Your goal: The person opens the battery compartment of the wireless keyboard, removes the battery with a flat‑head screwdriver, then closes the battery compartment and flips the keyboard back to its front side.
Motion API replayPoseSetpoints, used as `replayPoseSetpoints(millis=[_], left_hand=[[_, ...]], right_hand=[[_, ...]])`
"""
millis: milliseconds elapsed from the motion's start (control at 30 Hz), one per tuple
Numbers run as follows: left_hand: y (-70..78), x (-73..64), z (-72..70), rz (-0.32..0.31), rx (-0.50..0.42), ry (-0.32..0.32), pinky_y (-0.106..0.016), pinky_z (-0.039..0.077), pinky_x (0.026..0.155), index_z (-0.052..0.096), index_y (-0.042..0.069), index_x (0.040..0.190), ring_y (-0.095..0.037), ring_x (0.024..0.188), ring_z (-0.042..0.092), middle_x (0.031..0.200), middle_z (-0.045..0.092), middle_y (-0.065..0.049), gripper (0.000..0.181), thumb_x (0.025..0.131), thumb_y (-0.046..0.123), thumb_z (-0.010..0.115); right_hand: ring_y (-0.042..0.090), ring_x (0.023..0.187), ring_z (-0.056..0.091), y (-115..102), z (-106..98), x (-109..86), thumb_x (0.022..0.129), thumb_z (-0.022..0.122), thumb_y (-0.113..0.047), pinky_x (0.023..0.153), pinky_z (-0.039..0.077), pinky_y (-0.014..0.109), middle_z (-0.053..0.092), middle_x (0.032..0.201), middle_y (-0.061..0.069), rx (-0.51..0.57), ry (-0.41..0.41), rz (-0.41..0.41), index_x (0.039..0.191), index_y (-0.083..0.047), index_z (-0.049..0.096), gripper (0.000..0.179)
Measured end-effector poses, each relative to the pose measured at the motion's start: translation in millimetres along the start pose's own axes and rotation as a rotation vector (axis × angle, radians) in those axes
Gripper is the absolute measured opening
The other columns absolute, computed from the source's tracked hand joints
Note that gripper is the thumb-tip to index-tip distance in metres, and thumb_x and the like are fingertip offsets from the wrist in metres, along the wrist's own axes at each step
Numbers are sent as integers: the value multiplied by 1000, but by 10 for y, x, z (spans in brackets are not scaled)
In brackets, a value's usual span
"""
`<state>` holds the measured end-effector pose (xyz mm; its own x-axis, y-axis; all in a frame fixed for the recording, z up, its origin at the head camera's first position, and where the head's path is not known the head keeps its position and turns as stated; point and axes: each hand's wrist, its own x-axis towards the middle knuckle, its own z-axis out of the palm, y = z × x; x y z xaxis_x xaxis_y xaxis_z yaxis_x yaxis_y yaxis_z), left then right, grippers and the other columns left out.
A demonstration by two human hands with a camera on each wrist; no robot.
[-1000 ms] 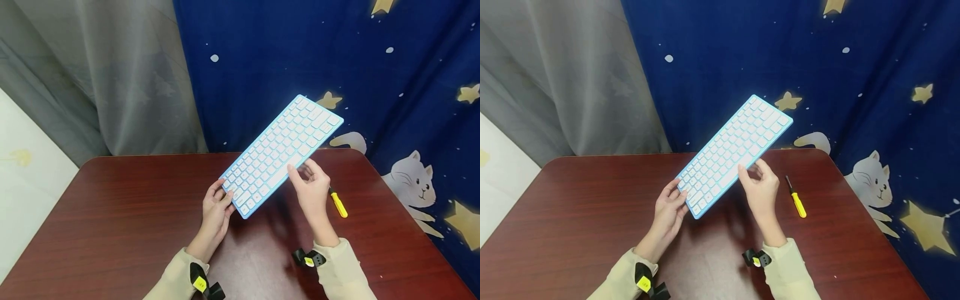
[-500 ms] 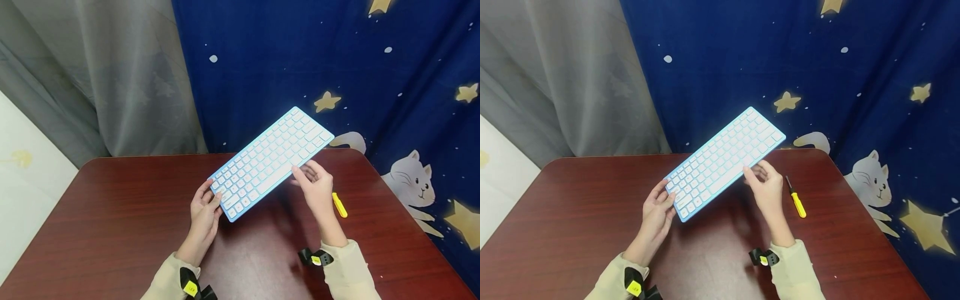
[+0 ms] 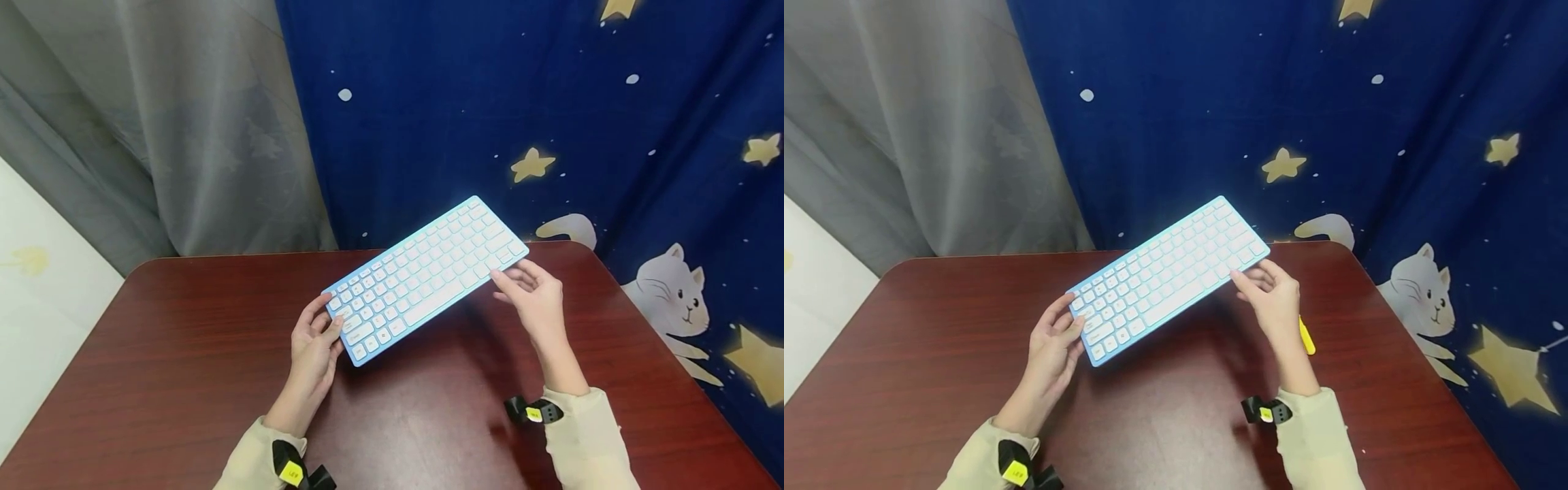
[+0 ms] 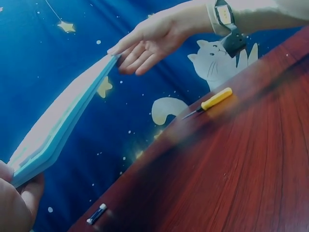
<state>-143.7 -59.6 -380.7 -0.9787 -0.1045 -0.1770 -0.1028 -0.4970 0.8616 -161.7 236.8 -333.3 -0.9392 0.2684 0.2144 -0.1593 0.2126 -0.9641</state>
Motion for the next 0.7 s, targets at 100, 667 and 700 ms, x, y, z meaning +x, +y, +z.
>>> replayPoseSetpoints(millis=[100, 667, 700], left_hand=[[19, 15, -53, -3, 13, -10, -27, 51, 66, 43, 11, 129, -16, 87, 59, 107, 55, -9, 42, 92, -9, 43], [110, 132, -207, -20, 149, -114, -28, 51, 65, 44, 9, 130, -15, 81, 60, 101, 57, -6, 42, 92, -9, 43], [106, 139, -200, -17, 166, -124, -29, 51, 65, 44, 8, 129, -15, 80, 60, 100, 56, -6, 42, 91, -10, 44]], right_hand=[[7, 75, 64, 28, -46, 18, 82, 70, -14, 64, 51, 26, 65, 82, -2, 7, -11, 33, 120, 4, 54, 46], [10, 76, 62, 195, -264, 182, 86, 65, -23, 68, 52, 28, 60, 105, 23, -252, -267, 109, 126, 3, 50, 50], [11, 76, 61, 205, -268, 188, 87, 65, -24, 68, 52, 26, 60, 106, 23, -281, -275, 121, 127, 3, 50, 51]])
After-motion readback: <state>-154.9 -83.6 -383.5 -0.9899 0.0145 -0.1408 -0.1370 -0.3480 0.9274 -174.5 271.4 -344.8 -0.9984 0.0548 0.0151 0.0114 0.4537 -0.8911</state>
